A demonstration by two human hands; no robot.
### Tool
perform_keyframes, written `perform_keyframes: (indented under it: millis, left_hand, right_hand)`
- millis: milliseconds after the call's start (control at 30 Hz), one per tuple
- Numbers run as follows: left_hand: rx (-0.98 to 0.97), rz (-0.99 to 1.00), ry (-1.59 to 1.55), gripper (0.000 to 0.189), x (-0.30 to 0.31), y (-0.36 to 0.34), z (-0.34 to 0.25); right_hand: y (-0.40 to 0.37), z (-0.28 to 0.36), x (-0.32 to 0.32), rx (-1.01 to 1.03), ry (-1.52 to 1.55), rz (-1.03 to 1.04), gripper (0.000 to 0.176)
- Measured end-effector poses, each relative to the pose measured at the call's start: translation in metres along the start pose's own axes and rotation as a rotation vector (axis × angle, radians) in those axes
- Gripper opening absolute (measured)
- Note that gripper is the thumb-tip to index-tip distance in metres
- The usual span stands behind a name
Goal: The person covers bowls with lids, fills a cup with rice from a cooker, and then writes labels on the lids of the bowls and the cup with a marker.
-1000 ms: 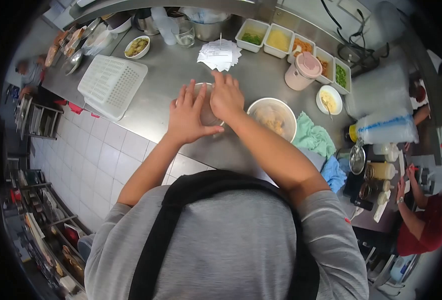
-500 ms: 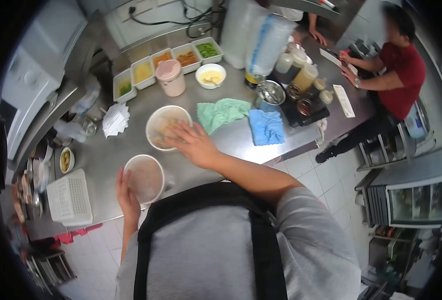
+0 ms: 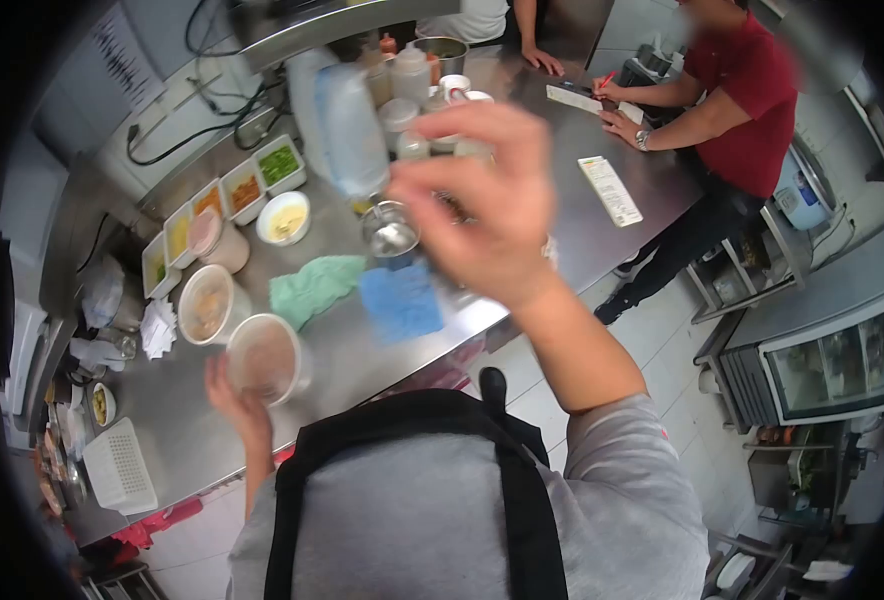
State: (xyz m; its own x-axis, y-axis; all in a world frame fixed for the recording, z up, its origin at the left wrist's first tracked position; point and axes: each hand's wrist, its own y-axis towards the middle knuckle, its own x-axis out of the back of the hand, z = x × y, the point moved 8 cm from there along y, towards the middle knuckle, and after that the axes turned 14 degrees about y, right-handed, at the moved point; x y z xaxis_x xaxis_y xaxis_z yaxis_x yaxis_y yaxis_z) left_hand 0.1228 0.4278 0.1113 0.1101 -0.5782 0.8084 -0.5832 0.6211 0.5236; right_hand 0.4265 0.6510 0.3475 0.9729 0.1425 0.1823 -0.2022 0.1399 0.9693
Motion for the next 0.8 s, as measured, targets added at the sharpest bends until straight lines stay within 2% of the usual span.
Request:
perform_keyframes:
  millis: [133, 200, 267, 367, 433, 500, 600, 700, 800]
  left_hand:
    - [0.165, -0.199, 0.187, 0.049, 0.030, 0.006, -0.043]
    - [0.176, -0.220, 0.116, 0.048, 0.037, 0.011, -0.083]
    - [0.169, -0.227, 0.088, 0.046, 0.044, 0.015, -0.124]
    - [0.150, -0.230, 0.127, 0.043, 0.052, 0.015, -0.177]
    - [0.155, -0.244, 0.181, 0.041, 0.059, 0.010, -0.198]
    - [0.185, -0.252, 0.161, 0.039, 0.064, 0.004, -0.205]
    - [0.203, -0.252, 0.134, 0.039, 0.071, 0.003, -0.218]
    - [0.140, -0.242, 0.082, 0.037, 0.065, 0.012, -0.233]
    - [0.051, -0.208, 0.011, 0.035, 0.053, 0.019, -0.247]
  right_hand:
    - [-0.021, -0.098, 0.136, -0.165, -0.081, -0.270, 0.015]
    - [-0.043, -0.154, 0.174, -0.268, -0.069, -0.331, 0.014]
    - [-0.071, -0.214, 0.186, -0.438, -0.035, -0.306, 0.013]
    - [-0.127, -0.294, 0.176, -0.648, 0.019, -0.286, 0.010]
    - [-0.172, -0.336, 0.151, -0.842, 0.012, -0.185, 0.014]
    - [-0.238, -0.371, 0.106, -1.084, 0.278, -0.015, 0.036]
    - [-0.293, -0.354, 0.055, -1.419, 0.477, 0.208, 0.062]
    - [-0.292, -0.349, 0.046, -1.349, 0.586, 0.108, 0.079]
    - [-0.296, -0.333, 0.042, -1.251, 0.508, 0.174, 0.084]
